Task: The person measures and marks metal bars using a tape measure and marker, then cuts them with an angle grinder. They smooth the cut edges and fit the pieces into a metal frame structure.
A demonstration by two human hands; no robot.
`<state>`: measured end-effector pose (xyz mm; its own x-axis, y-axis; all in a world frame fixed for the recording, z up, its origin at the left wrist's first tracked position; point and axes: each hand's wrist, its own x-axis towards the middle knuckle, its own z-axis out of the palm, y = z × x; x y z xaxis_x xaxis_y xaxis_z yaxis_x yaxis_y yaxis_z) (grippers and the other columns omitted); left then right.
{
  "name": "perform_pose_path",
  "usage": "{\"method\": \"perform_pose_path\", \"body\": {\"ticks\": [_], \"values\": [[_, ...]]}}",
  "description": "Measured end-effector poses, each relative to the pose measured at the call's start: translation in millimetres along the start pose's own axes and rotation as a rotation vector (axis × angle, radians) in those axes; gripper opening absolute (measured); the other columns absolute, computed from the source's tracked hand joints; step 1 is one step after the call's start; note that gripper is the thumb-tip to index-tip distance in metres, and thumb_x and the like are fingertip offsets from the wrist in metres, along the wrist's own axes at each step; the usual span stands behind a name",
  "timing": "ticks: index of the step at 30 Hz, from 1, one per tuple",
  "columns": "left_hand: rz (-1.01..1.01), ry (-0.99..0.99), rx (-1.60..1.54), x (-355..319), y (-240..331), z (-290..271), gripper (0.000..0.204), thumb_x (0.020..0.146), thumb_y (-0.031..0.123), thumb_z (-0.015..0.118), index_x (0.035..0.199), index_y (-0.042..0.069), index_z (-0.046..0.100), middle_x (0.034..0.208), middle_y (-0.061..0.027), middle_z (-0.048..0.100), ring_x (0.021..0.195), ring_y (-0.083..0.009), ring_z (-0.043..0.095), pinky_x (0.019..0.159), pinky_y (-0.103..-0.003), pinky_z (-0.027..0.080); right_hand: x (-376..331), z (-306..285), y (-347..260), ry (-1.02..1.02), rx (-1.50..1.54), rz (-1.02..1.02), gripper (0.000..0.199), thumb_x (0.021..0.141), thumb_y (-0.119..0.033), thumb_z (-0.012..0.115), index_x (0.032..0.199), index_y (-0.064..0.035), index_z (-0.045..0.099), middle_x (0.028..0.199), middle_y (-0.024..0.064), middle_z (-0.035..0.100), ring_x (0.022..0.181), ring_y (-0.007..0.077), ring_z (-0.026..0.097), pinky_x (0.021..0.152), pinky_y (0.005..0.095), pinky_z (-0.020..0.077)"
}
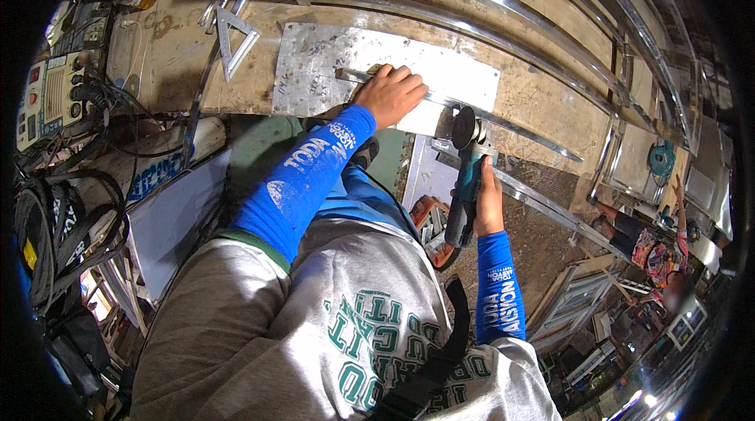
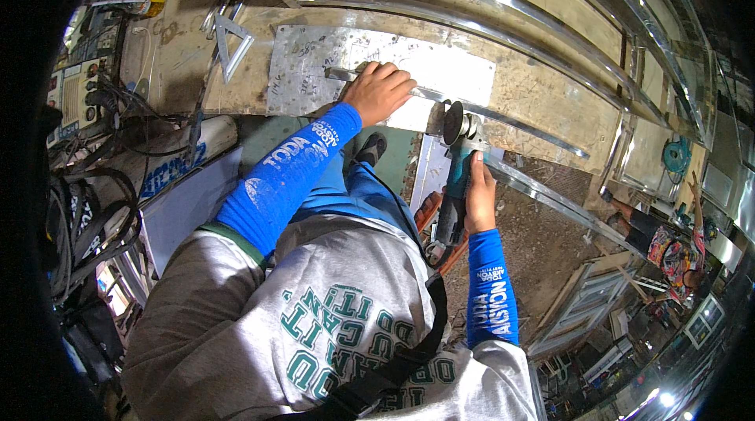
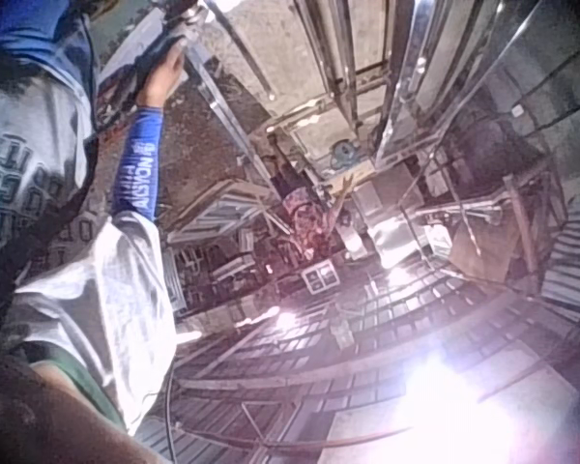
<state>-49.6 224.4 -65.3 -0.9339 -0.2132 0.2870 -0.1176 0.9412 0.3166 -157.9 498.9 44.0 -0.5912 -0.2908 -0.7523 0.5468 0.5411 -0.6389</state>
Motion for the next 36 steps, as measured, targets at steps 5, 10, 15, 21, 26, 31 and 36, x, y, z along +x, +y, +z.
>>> {"method": "perform_pose_path", "body": {"ticks": [5,10,15,21,26,31,36], "values": [[0.033,0.111,-0.004,0.4,-1.3,2.9,0.019,0.097,0.027,0.067,0.114,0.018,0.07,0.109,0.0019,0.06,0.11,-0.0189,0.056,0.099,-0.042,0.041,2.3,-0.6,1.1,0.004,0.001,-0.014,0.068,0.107,-0.066,0.049,0.122,-0.0017,0.064,0.086,0.0052,0.064,0.067,0.0196,0.07,0.063,0.0362,0.0618],[0.016,0.03,-0.01,-0.6,-1.7,4.0,0.026,0.097,0.028,0.071,0.12,0.016,0.071,0.115,0.0015,0.064,0.114,-0.0199,0.057,0.101,-0.042,0.042,-4.4,7.8,-10.7,0.03,0.036,-0.008,0.062,0.109,-0.061,0.052,0.118,-0.001,0.067,0.083,0.0039,0.065,0.065,0.0157,0.066,0.061,0.0333,0.0596],[0.012,-0.008,-0.02,0.6,-1.1,1.6,0.028,0.097,0.028,0.073,0.122,0.016,0.071,0.119,0.0013,0.066,0.115,-0.0205,0.057,0.101,-0.043,0.043,0.4,3.0,-11.8,-0.019,0.05,-0.003,0.064,0.108,-0.065,0.049,0.124,-0.0055,0.067,0.09,0.0042,0.068,0.068,0.0166,0.069,0.063,0.0342,0.061],[0.017,-0.025,0.023,-0.3,0.3,2.0,0.027,0.098,0.029,0.069,0.121,0.016,0.072,0.117,0.0031,0.066,0.113,-0.0194,0.057,0.1,-0.041,0.041,19.5,-1.0,8.5,0.043,0.137,-0.144,0.06,0.111,-0.059,0.048,0.134,-0.0061,0.065,0.104,0.0045,0.074,0.078,0.0152,0.073,0.068,0.0336,0.0606],[0.009,0.002,-0.013,-0.4,-1.1,1.8,0.026,0.097,0.029,0.068,0.119,0.015,0.072,0.114,0.0038,0.064,0.111,-0.0181,0.057,0.1,-0.041,0.042,17.3,-6.3,-1.6,-0.052,0.092,-0.053,0.067,0.112,-0.055,0.049,0.143,0.003,0.059,0.127,0.0092,0.069,0.108,0.0165,0.068,0.093,0.0328,0.055],[0.03,0.021,0.009,0.4,-1.2,4.3,0.026,0.095,0.028,0.069,0.118,0.016,0.07,0.113,0.0035,0.064,0.111,-0.0176,0.058,0.1,-0.041,0.042,23.9,-1.3,5.1,-0.038,0.199,-0.079,0.066,0.111,-0.061,0.046,0.148,-0.0084,0.055,0.114,0.0074,0.071,0.082,0.0154,0.072,0.071,0.0338,0.0624],[0.01,-0.002,-0.008,-0.8,-0.3,1.9,0.024,0.095,0.028,0.069,0.117,0.017,0.069,0.112,0.0035,0.063,0.111,-0.0176,0.058,0.1,-0.04,0.043,22.3,-5.1,4.1,-0.058,0.108,-0.084,0.061,0.11,-0.063,0.047,0.14,-0.0109,0.06,0.105,0.0061,0.073,0.078,0.0195,0.073,0.07,0.0375,0.0632]]}}
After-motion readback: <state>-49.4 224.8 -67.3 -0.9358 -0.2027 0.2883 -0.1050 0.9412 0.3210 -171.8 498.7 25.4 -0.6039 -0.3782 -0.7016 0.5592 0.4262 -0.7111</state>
